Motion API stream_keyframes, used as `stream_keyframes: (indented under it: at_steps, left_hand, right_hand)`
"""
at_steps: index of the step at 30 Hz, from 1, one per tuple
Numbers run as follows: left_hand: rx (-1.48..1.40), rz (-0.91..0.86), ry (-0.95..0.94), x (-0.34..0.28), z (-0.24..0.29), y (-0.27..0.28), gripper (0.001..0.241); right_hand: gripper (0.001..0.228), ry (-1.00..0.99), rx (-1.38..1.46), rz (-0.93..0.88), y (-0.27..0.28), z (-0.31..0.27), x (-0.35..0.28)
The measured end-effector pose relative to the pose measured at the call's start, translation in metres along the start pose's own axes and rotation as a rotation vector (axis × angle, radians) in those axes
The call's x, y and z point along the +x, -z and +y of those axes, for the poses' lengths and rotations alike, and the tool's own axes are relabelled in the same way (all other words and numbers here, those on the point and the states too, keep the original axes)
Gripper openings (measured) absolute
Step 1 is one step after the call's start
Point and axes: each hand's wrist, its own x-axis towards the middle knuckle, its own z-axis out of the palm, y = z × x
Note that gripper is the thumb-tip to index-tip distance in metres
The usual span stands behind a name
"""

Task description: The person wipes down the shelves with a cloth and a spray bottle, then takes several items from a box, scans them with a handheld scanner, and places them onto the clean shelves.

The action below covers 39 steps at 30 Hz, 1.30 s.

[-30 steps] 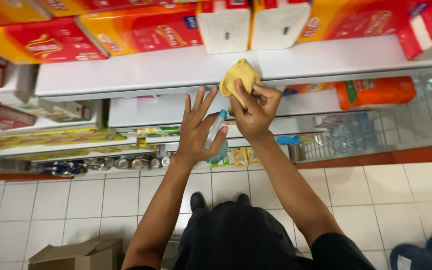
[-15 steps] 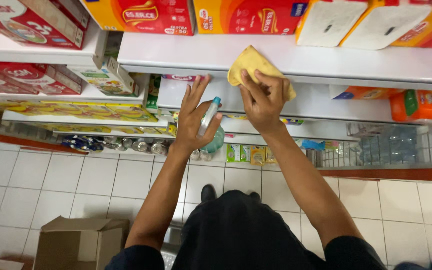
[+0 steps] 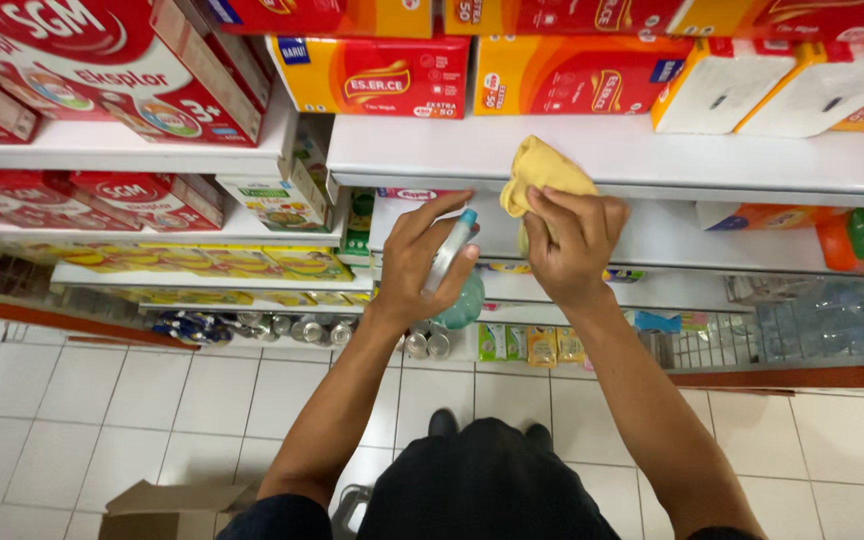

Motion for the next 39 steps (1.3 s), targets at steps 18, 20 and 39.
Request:
stream_keyframes:
  at_steps: [18,20,39]
  left_hand:
    - [0.065,0.246,-0.247,0.096,0.046,0.157,0.036]
    - [0.135,0.28,-0.263,0.102,0.043,0.161,0.036]
    - [-0.016,0.164,-0.282,0.109,0.071,0.137,0.03]
  right_hand:
    - [0.012,0.597,-0.15,0.101,0.018,-0.065,0.204]
    - [0.01,0.645,-0.165,0.071,0.0,-0.074,0.22]
    - [0.034,0.735,-0.25,-0.14,0.048,-0.033,0.229]
